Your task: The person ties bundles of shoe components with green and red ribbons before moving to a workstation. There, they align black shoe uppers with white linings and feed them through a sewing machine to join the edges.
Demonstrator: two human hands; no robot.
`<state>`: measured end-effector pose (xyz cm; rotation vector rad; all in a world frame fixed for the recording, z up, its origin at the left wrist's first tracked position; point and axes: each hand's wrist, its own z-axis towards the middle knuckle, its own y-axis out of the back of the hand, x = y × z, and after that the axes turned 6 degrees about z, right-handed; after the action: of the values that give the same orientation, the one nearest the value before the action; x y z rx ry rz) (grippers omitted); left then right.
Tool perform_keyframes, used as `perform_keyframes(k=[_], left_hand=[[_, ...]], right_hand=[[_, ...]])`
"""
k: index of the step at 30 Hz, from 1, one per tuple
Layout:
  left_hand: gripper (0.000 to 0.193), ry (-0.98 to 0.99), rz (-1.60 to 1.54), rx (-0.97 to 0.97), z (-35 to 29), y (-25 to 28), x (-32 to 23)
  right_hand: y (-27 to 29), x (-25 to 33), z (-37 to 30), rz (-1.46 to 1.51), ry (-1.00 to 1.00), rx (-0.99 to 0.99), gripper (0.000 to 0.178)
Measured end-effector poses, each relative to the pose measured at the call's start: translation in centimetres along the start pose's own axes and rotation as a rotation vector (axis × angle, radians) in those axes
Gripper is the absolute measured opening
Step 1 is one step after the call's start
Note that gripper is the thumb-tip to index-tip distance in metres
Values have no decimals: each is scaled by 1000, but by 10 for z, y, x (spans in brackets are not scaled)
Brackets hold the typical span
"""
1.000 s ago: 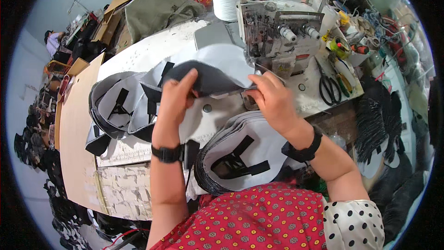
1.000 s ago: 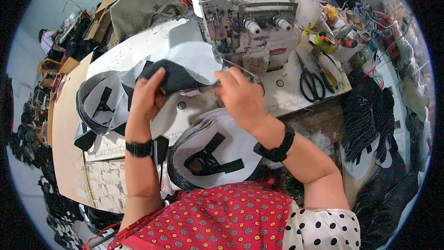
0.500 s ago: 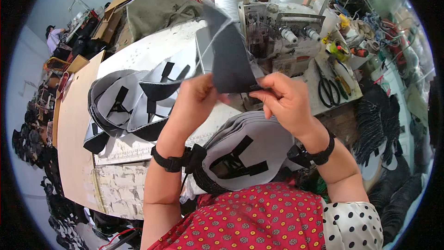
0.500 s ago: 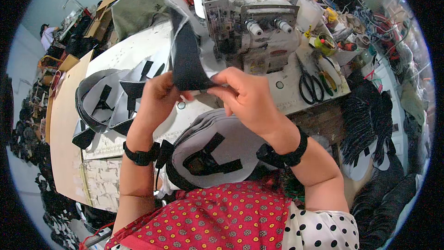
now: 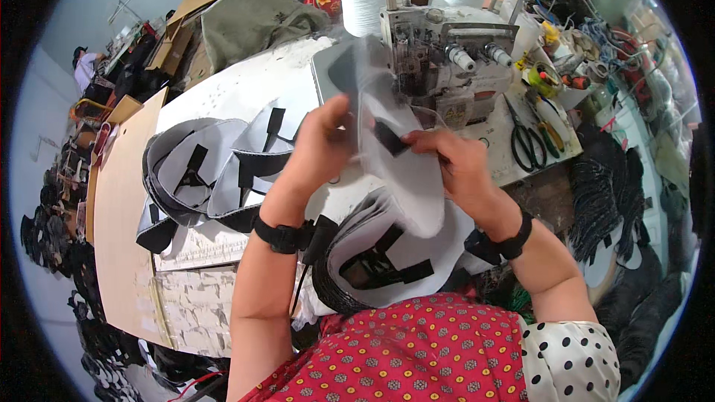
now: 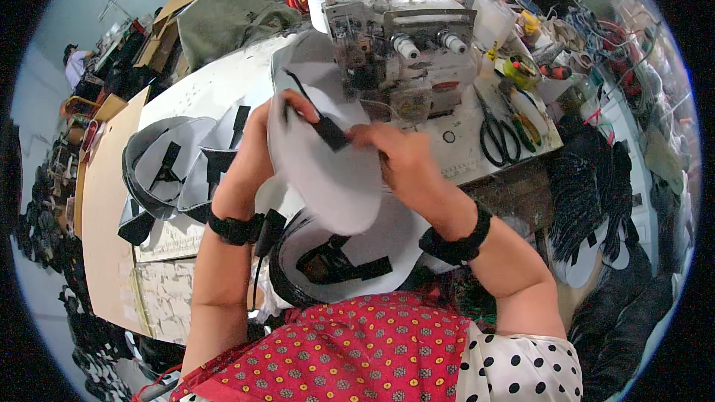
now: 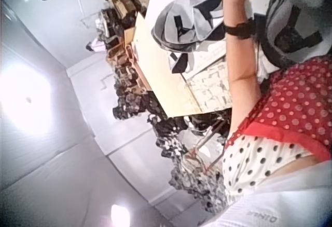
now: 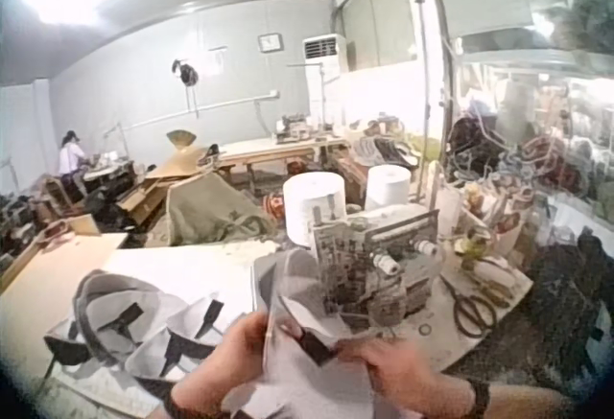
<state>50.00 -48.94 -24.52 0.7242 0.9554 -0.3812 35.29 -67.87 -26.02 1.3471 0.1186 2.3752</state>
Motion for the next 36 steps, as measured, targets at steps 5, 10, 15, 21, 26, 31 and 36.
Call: perform_keyframes(k=[5,10,15,21,26,31,36], left_hand=[[11,165,-537,-217,-2,14,15],[28,361,-692,-462,7,19,37],[37,627,-262,-524,-4,42,24],[48,844,-222,69,-60,19,-33],[32,-114,573,-68,-23,-7,-14],[31,417,-380,-444,15,32,60],[30,838,-321,-659,-23,92,104]], right_hand=[[13,-5,-16,-25,-1,154,17],[-3,-23,-9,-178,145,46,21],[-11,-25,3,-111,39,-51,16],[-8,-16,-10,-15,-232,-241,23],[-8,-14,-31,-170,50,370,29],[-19,-14,-43,-350,124,465,38],[-12,7,-46,-413,281,489,34]])
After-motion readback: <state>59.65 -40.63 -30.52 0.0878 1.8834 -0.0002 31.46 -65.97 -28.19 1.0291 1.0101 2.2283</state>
